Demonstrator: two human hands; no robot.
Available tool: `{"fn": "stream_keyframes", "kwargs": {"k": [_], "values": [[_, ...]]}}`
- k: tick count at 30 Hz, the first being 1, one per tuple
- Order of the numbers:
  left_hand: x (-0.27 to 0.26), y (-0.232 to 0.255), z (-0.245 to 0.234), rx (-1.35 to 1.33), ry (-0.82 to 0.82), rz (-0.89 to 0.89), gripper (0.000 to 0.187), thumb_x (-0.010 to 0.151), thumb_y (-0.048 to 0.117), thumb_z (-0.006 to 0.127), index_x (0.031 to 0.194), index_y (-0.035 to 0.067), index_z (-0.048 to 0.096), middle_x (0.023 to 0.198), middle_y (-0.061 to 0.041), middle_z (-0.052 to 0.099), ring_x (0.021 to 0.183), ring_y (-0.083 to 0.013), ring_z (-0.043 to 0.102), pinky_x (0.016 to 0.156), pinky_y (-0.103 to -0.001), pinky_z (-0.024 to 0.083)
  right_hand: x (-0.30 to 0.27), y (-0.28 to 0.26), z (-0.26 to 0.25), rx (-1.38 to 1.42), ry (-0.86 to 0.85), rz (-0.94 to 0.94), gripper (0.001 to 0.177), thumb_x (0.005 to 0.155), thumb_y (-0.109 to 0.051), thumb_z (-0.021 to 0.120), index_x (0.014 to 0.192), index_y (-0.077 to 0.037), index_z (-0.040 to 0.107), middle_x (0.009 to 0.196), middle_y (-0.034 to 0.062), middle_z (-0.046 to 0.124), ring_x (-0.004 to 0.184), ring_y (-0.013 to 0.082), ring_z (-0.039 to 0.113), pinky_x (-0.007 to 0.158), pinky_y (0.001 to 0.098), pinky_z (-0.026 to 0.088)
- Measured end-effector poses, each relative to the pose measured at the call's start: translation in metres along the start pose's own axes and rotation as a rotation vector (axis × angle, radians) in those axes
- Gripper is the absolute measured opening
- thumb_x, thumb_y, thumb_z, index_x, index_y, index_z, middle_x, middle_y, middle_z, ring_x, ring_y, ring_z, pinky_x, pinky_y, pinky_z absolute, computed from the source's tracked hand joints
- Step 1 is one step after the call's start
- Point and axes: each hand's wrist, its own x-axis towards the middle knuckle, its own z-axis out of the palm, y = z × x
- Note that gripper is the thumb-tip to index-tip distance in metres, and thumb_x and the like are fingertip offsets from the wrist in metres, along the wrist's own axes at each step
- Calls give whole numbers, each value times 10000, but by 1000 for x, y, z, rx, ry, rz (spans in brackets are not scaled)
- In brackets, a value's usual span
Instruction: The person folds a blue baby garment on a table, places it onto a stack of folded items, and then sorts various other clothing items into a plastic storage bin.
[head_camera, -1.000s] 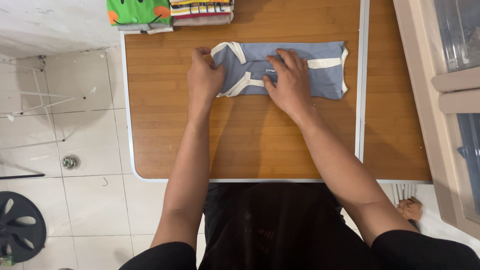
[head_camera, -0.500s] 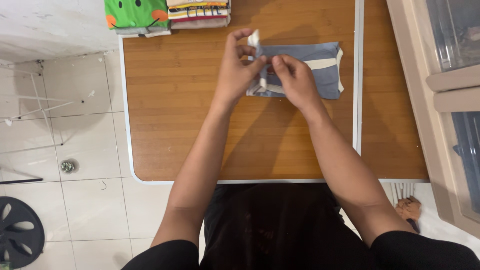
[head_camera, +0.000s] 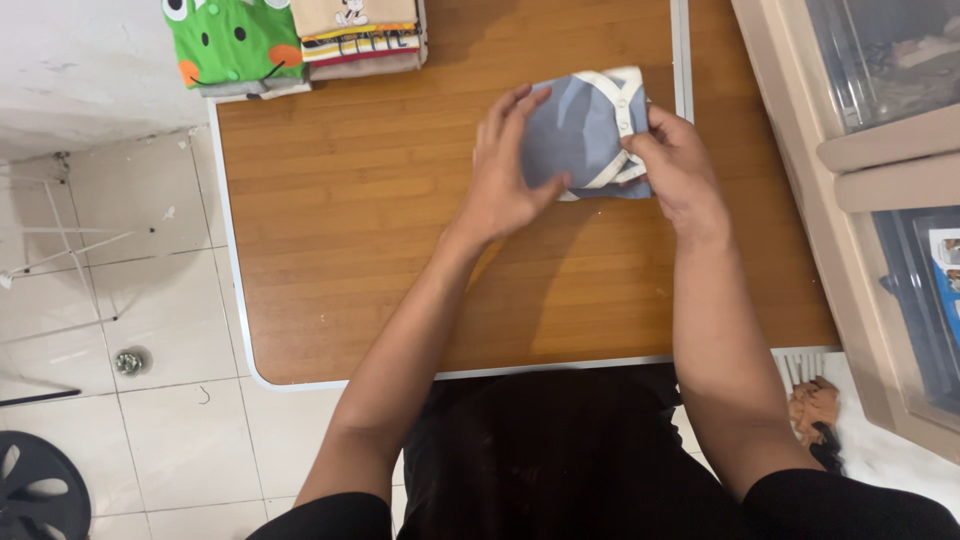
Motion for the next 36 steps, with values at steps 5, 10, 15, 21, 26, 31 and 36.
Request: {"fn": "stream_keyframes", "kwargs": {"k": [5,10,15,21,26,31,36], "values": [[-8,-4,10,227,-217,-40,1080,701,325,919,1570,136,304,1664,-210,179,1543,-419,179,1213,-600,224,-1,0,-6,-185,136,102,262,921,-58,616,1171,2,669,985,43,714,856,102,671,680,278,547],[-12,-15,21,319,-246,-26,972,801,361,872,1582,199,317,1686,-183,169,1562,-413,175,1227,-600,206,-11,-16,-4,-457,249,66,210,989,-180,734,997,30,727,828,17,659,729,77,561,617,273,452],[-15,-19,22,317,-255,-18,881,858,331,816,1586,259,325,1688,-170,171,1555,-424,183,1232,-590,200,-9,-18,-5,-459,300,110,167,965,-152,732,1016,7,733,788,-1,668,677,64,576,582,269,453],[-20,-24,23,350,-262,5,819,894,202,750,1601,289,346,1711,-148,176,1565,-421,210,1251,-576,207,-1,4,-14,-452,304,8,179,957,-107,745,1088,9,709,820,5,688,707,69,605,610,260,476],[-19,-19,21,396,-239,40,784,910,189,718,1602,238,355,1703,-165,178,1561,-433,209,1253,-580,208,2,15,-15,-542,349,-68,290,916,-78,789,1166,18,679,849,29,696,739,90,655,639,264,516],[-13,-1,28,489,-286,81,776,837,172,708,1552,113,414,1671,-176,237,1561,-393,223,1256,-573,189,5,18,-21,-541,325,-71,318,911,-63,791,1195,17,670,852,43,712,752,98,668,656,269,523],[-7,9,77,459,-256,260,708,927,283,713,1540,75,427,1644,-152,349,1550,-337,297,1278,-540,225,6,21,-26,-535,297,-68,331,928,-48,769,1235,4,658,862,43,710,744,87,661,608,255,516]]}}
